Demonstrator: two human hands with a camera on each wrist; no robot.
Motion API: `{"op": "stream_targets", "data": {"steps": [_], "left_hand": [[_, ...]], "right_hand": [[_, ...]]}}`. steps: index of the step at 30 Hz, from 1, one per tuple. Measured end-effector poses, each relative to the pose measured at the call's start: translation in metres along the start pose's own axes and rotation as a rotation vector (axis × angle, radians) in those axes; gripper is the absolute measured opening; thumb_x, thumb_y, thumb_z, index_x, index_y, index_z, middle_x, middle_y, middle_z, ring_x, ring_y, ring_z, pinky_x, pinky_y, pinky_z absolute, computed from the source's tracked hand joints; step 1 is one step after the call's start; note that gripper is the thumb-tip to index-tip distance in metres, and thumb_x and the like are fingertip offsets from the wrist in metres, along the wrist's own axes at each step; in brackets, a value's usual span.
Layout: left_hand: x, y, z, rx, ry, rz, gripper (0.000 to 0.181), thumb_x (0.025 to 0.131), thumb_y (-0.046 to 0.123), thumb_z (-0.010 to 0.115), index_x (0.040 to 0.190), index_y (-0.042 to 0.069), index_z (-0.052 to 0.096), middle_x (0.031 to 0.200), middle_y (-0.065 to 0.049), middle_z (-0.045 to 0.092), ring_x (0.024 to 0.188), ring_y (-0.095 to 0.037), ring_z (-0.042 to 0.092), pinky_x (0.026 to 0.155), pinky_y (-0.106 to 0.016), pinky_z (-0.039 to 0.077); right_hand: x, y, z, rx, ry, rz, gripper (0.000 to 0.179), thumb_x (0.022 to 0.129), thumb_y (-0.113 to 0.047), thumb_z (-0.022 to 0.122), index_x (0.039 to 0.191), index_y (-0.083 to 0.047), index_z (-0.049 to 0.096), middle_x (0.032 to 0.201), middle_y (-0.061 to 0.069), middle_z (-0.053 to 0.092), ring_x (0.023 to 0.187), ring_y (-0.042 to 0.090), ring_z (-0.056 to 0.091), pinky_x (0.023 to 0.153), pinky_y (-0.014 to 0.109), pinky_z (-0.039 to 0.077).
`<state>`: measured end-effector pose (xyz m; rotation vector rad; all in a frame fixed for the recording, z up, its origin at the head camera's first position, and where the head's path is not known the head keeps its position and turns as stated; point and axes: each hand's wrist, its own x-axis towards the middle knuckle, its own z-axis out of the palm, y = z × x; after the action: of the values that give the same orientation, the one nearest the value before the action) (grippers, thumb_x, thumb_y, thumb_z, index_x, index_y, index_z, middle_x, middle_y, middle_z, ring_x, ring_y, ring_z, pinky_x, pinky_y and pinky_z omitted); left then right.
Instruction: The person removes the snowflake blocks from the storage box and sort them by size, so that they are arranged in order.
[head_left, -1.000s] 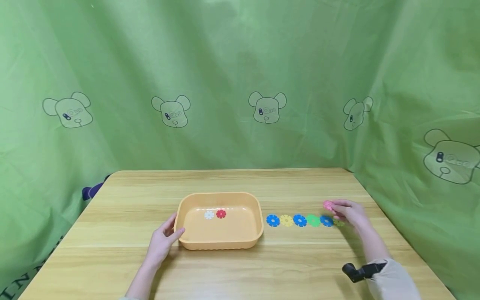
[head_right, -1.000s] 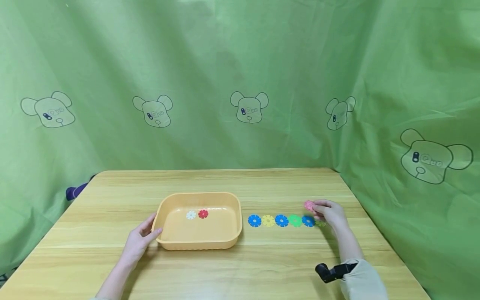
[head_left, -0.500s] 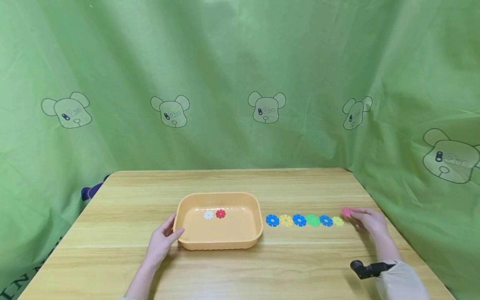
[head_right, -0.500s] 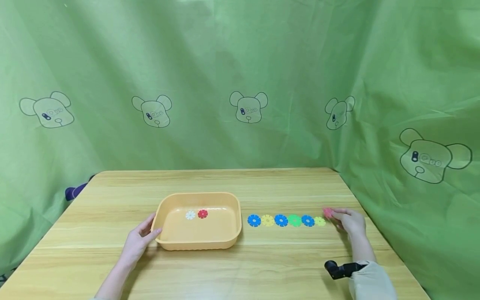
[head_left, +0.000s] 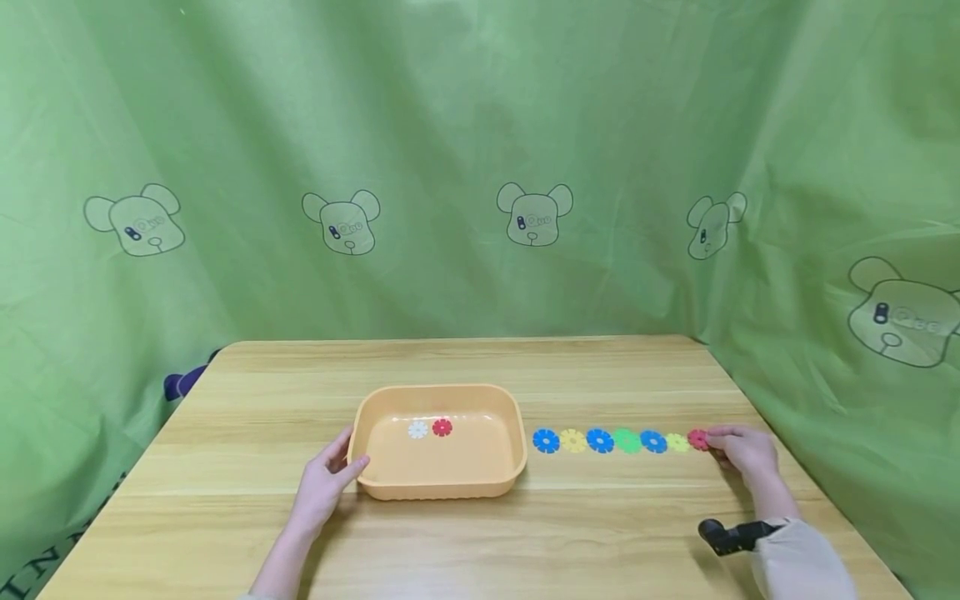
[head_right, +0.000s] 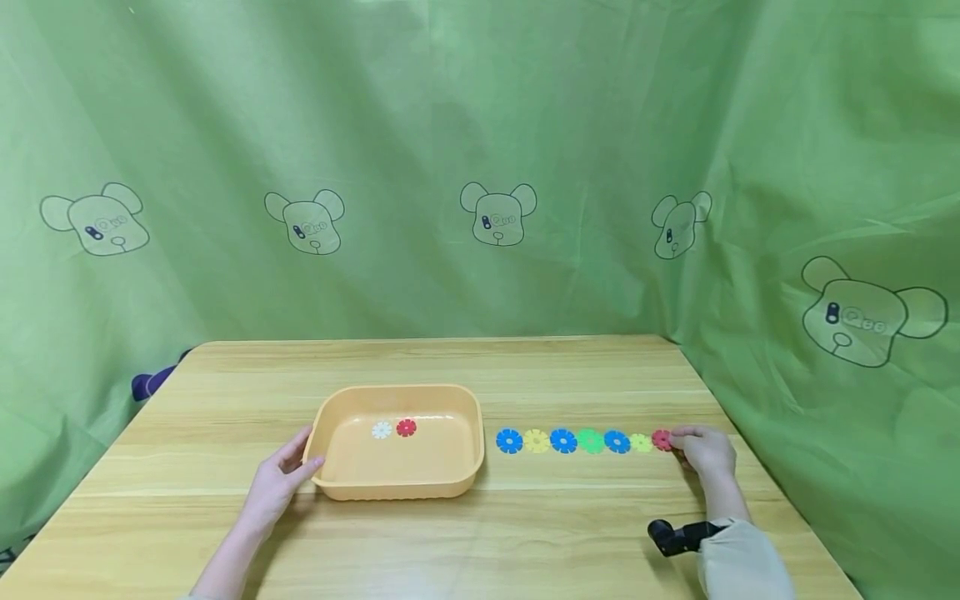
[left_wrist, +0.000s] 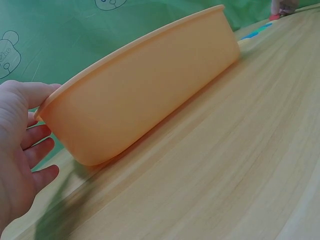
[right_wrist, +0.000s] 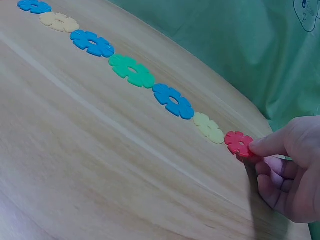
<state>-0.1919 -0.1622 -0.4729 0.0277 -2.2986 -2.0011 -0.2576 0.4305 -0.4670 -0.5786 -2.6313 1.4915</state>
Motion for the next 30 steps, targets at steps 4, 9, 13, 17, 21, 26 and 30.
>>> {"op": "stream_targets", "data": {"steps": [4,9,13,17,21,26,30], "left_hand": [[0.0,-0.001,0.0,0.002,0.003,-0.002,0.064,0.085,0.008,0.065,0.14,-0.003,0.034,0.141,-0.023,0.035,0.125,-0.039,0.04,0.102,-0.04,0.035],[0.0,0.001,0.0,-0.003,-0.003,0.007,0.065,0.086,0.009,0.065,0.141,-0.004,0.032,0.142,-0.024,0.034,0.126,-0.039,0.039,0.103,-0.039,0.034],[0.0,0.001,-0.001,-0.005,-0.007,0.004,0.067,0.086,0.011,0.066,0.141,-0.003,0.03,0.142,-0.024,0.033,0.127,-0.039,0.038,0.103,-0.039,0.033],[0.0,0.0,-0.001,-0.001,-0.01,-0.001,0.067,0.086,0.01,0.065,0.142,-0.003,0.03,0.142,-0.024,0.033,0.126,-0.04,0.038,0.103,-0.039,0.034],[0.0,0.0,-0.001,-0.001,-0.011,0.003,0.066,0.086,0.01,0.065,0.141,-0.003,0.03,0.142,-0.024,0.033,0.126,-0.04,0.038,0.103,-0.039,0.034],[-0.001,0.002,0.0,-0.011,-0.009,0.01,0.065,0.086,0.008,0.065,0.141,-0.004,0.032,0.142,-0.023,0.034,0.127,-0.038,0.038,0.103,-0.036,0.034],[-0.001,0.002,0.0,-0.011,-0.006,0.01,0.064,0.086,0.007,0.065,0.14,-0.004,0.032,0.141,-0.023,0.035,0.126,-0.037,0.039,0.101,-0.033,0.035]], "right_hand": [[-0.001,-0.001,0.0,-0.034,0.005,0.0,0.033,0.082,-0.006,0.062,0.105,0.017,0.057,0.066,-0.004,0.06,0.059,0.007,0.054,0.048,0.021,0.05],[0.0,-0.004,0.0,-0.07,0.018,0.002,0.031,0.083,-0.006,0.061,0.104,0.016,0.058,0.069,-0.002,0.059,0.06,0.008,0.053,0.048,0.021,0.049],[0.0,-0.005,0.0,-0.061,0.023,-0.002,0.032,0.083,-0.006,0.061,0.105,0.017,0.057,0.068,-0.002,0.06,0.06,0.008,0.053,0.048,0.021,0.049],[-0.001,-0.003,-0.001,-0.02,0.016,0.005,0.035,0.084,-0.007,0.062,0.107,0.018,0.055,0.069,-0.003,0.061,0.06,0.007,0.055,0.049,0.022,0.051],[-0.001,-0.004,0.0,0.052,-0.014,0.011,0.039,0.086,-0.008,0.062,0.113,0.019,0.052,0.072,-0.006,0.061,0.061,0.004,0.057,0.054,0.022,0.054],[-0.007,-0.019,0.005,0.1,-0.097,-0.055,0.046,0.088,-0.009,0.059,0.12,0.021,0.045,0.077,-0.003,0.064,0.066,0.002,0.06,0.062,0.021,0.056],[-0.013,-0.041,0.013,0.041,-0.145,-0.129,0.048,0.091,-0.014,0.056,0.124,0.019,0.043,0.089,0.007,0.067,0.075,0.009,0.063,0.066,0.025,0.056]]}}
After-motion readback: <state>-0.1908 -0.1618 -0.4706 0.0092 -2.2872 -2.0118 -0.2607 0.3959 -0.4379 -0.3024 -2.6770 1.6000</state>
